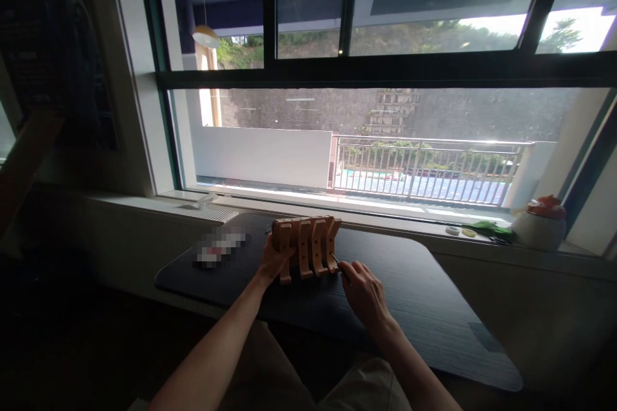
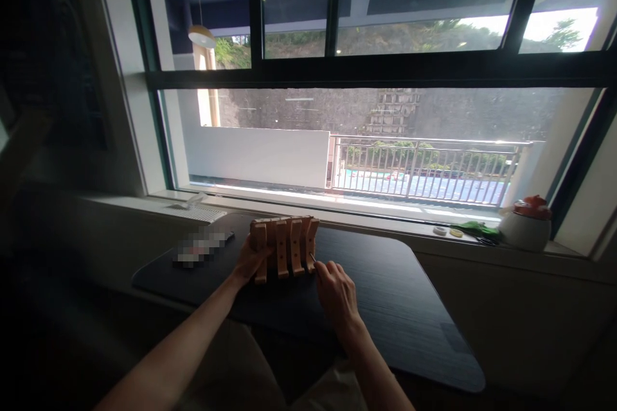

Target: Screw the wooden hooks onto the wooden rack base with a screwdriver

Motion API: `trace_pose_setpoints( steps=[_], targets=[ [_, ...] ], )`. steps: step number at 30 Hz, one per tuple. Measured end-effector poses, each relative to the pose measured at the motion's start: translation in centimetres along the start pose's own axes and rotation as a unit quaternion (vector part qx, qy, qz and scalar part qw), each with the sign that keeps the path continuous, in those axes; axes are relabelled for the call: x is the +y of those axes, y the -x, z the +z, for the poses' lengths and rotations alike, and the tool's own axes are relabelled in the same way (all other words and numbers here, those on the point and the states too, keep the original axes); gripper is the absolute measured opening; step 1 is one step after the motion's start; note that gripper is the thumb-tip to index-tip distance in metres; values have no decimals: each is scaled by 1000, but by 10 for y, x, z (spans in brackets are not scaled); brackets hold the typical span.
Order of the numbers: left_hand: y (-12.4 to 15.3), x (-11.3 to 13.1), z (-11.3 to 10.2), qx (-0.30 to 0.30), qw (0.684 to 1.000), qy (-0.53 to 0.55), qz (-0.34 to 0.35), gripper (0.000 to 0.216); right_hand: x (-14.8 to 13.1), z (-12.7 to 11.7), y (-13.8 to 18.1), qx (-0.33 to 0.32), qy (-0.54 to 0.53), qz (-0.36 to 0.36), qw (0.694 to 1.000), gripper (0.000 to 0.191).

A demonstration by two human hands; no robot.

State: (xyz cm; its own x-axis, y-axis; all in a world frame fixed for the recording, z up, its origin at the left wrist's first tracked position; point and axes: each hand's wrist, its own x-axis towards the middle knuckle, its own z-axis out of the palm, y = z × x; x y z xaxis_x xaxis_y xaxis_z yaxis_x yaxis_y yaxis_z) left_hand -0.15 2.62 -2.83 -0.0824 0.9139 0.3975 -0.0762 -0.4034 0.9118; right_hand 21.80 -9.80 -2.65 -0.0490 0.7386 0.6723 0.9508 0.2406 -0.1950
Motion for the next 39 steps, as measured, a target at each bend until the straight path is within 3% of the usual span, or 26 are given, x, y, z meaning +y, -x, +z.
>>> trace_pose_setpoints(
  steps=[5, 18, 25, 32, 39],
  targets=[
    [3, 5, 1, 1, 1000, 2, 3, 42, 4, 0, 3, -46, 27, 9, 999, 26],
    [-1, -3, 1, -12, 1000, 1, 7, 41, 1, 12, -8, -85, 12, 182, 980, 29],
    [-1, -5, 0, -21, 1000, 4, 3, 41, 2, 1, -6, -79, 37, 178, 980, 23],
    [1, 0, 1, -13, 1000, 4, -8, 42, -5, -4, -9, -108, 75, 191, 973, 40],
    [1, 4, 3, -8, 1000, 11, -15, 45, -14, -11, -18, -114, 75, 167, 976, 29]
  ],
)
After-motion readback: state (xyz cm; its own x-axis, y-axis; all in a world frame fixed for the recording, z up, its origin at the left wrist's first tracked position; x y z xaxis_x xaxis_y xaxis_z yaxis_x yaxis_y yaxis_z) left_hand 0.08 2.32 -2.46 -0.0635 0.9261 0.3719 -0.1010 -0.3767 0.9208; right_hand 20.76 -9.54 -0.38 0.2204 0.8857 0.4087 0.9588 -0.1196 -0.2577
